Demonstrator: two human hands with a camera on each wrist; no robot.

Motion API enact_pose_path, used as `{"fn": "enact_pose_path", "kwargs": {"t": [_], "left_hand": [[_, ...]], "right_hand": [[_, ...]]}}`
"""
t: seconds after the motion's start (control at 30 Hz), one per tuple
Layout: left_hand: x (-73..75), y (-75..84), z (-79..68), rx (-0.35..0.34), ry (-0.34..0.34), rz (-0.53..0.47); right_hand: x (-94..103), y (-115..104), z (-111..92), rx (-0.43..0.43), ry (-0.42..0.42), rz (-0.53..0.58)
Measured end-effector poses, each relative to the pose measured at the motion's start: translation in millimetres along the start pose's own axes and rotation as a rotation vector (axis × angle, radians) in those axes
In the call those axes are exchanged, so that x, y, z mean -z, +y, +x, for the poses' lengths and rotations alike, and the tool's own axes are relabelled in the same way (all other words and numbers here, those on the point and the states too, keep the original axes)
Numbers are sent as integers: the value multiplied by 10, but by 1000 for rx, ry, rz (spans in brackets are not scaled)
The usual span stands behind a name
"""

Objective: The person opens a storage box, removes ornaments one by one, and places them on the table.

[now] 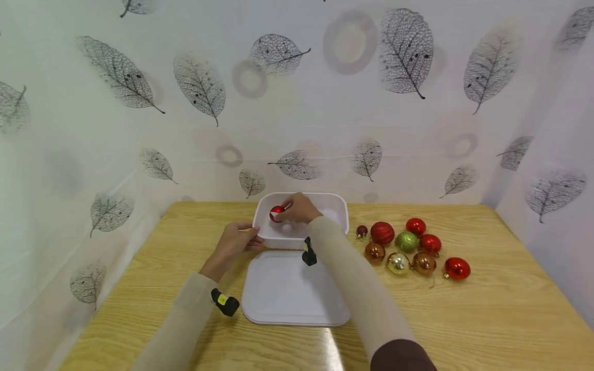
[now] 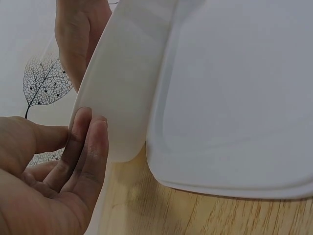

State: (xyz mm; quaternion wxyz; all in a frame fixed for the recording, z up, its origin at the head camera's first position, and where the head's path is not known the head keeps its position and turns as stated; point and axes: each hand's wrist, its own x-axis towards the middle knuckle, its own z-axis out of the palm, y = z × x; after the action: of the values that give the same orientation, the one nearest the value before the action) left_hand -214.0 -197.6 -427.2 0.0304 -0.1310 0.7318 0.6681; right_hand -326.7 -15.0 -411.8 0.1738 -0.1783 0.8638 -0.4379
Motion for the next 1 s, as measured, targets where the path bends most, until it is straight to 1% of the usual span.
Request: {"fn": "enact_pose_path", "kwargs": {"t": [0.27, 0.33, 0.5, 0.7, 0.87, 1.0], "left_hand": [[21, -10, 0, 22, 12, 7], [24, -4, -6, 17, 11, 7], [30, -4, -6, 6, 2, -14], [32, 10, -9, 20, -11, -23], [21, 16, -15, -3, -8, -22], [3, 12, -11, -1, -9, -18]], "right_hand": [[182, -8, -144, -7, -36, 33], [228, -7, -179, -4, -39, 37], [357, -8, -271, 10, -27, 32], [521, -2, -383, 22, -4, 13], [622, 35, -459, 30, 8, 13], [707, 52, -551, 31, 18, 15]]}}
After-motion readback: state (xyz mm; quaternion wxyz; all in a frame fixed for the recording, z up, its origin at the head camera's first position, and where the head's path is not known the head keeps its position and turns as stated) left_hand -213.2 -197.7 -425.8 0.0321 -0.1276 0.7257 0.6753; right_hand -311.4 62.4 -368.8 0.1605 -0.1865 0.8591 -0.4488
